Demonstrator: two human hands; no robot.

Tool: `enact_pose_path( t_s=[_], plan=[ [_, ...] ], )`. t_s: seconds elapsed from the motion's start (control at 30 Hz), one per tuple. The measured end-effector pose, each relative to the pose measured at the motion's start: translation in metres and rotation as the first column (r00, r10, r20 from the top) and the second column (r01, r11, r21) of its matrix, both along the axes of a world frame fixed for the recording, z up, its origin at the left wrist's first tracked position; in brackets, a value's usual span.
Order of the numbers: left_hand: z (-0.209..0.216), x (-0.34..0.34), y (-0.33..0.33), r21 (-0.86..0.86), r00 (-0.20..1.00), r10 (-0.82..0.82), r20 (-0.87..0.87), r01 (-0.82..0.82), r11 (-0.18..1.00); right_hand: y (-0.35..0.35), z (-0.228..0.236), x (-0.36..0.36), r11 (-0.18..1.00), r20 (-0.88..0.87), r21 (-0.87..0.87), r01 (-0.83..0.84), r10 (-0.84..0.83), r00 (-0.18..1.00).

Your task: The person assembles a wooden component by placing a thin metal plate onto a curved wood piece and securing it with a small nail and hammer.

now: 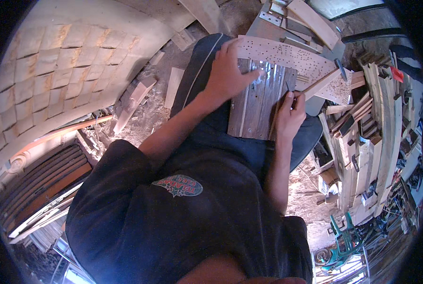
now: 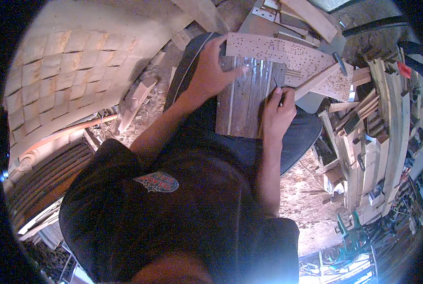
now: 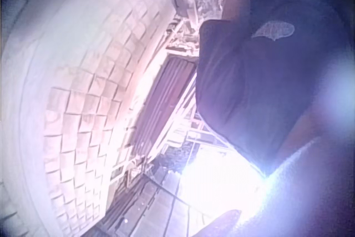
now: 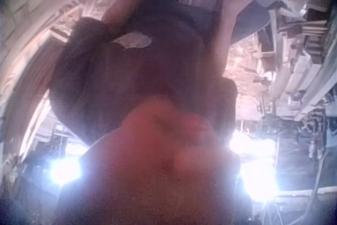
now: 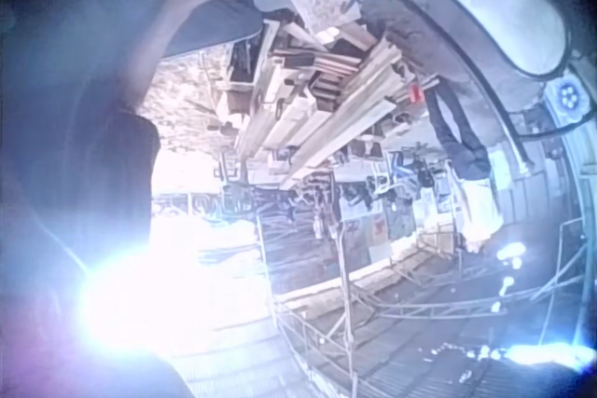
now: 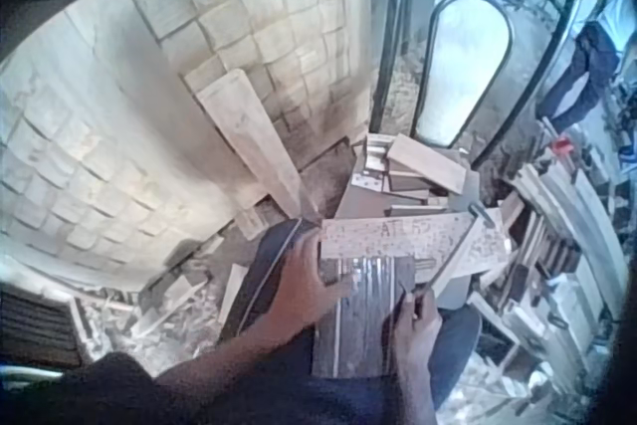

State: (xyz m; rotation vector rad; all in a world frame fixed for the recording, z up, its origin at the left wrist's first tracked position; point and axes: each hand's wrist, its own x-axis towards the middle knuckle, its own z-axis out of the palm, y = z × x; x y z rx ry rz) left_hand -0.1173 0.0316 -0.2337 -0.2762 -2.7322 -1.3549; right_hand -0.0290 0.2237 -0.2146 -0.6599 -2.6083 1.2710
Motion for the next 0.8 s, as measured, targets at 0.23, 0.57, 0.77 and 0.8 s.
enact_pose_path(
  t_s=[0.23,0.57,0.77,0.8],
  plan=[
    [0.027,0.033,0.027,-0.19,0.97,0.029,0.241,0.018,0.982,0.001,-0.001,0.0,0.999,-0.002,0.048,-0.016,0.016,1.0],
    [0.018,0.007,0.031,-0.03,0.946,0.052,0.319,-0.045,0.999,-0.004,0.009,-0.003,0.999,-0.021,0.034,-0.027,0.028,0.999],
    [0.011,0.006,0.032,0.072,0.944,0.053,0.327,-0.081,0.994,-0.002,0.009,-0.003,0.999,0.033,0.038,-0.021,0.02,0.999],
    [0.012,0.006,0.033,0.071,0.944,0.06,0.325,-0.087,0.994,-0.001,0.008,-0.003,0.999,0.031,0.037,-0.027,0.026,0.999]
  ],
)
